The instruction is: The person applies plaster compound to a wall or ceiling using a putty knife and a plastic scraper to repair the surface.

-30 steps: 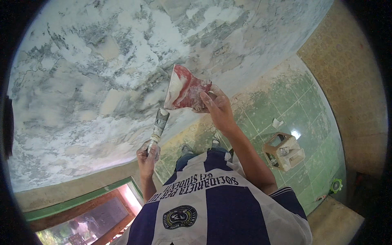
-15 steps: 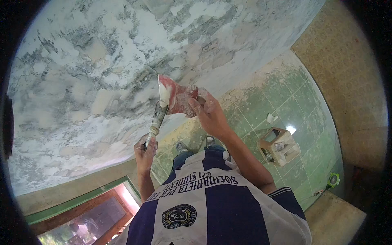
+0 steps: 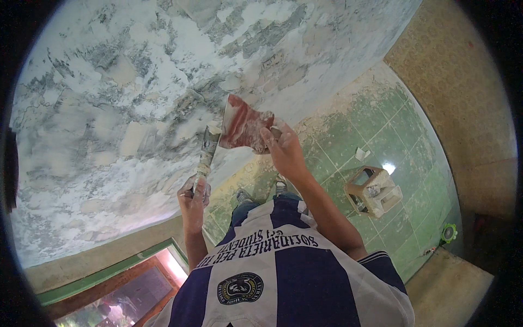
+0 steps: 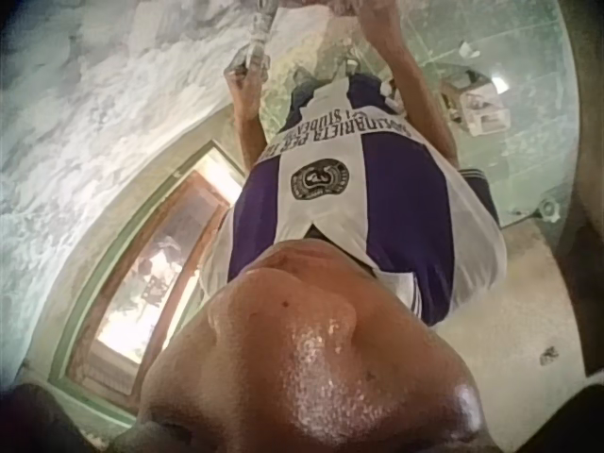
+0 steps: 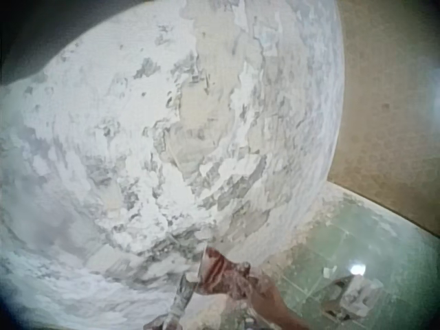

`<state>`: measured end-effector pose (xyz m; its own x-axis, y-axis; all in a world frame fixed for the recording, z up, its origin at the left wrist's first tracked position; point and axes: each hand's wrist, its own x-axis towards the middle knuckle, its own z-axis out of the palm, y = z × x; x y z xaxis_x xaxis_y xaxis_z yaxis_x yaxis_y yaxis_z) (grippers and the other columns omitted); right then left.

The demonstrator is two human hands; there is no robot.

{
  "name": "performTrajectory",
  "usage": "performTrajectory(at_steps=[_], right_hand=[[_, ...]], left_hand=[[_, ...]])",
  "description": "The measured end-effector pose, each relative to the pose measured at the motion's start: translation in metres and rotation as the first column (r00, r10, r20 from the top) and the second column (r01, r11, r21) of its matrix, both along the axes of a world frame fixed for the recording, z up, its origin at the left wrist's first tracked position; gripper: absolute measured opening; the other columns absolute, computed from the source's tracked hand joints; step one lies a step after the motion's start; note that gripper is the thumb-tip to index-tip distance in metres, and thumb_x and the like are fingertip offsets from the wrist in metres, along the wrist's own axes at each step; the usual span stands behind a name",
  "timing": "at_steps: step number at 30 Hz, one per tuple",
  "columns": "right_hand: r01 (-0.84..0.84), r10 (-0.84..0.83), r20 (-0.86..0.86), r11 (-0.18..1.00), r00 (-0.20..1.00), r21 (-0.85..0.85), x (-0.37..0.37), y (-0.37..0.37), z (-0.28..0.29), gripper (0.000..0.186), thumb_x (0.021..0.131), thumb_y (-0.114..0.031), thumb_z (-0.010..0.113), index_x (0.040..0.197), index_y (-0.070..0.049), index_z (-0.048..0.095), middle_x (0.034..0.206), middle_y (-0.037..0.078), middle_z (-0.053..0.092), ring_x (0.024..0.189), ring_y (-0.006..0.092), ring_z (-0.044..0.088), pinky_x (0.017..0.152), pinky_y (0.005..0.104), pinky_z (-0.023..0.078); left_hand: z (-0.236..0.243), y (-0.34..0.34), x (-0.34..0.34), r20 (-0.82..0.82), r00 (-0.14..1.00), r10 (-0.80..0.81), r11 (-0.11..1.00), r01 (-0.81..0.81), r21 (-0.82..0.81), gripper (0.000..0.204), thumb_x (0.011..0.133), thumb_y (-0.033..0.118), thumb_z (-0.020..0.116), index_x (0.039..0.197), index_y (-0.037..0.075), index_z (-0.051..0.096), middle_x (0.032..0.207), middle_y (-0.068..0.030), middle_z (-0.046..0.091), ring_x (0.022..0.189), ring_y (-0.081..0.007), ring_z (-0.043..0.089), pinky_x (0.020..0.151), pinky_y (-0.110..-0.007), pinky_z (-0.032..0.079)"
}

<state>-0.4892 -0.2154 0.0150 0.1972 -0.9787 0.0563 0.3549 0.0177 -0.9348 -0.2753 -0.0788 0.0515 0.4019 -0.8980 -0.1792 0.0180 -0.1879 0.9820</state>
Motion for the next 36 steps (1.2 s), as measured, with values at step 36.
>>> performTrajectory(at_steps=[36], right_hand=[[-0.359,0.358,-0.357,0.931,0.863,0.064,0.011,0.014,-0.036,0.034,0.097,-0.013,0.059,0.127,0.002,0.053,0.099,0.003,0.065,0.079,0.0055,0.053,0.066,0.0236,0.044]], left_hand=[[-0.015,-0.032,0.009,-0.045,0.993,0.113,0.993,-0.111,0.036,0.018,0.095,0.018,0.065,0.102,0.001,0.064,0.069,0.0029,0.055,0.052,-0.0017,0.042,0.045,-0.020,0.030]])
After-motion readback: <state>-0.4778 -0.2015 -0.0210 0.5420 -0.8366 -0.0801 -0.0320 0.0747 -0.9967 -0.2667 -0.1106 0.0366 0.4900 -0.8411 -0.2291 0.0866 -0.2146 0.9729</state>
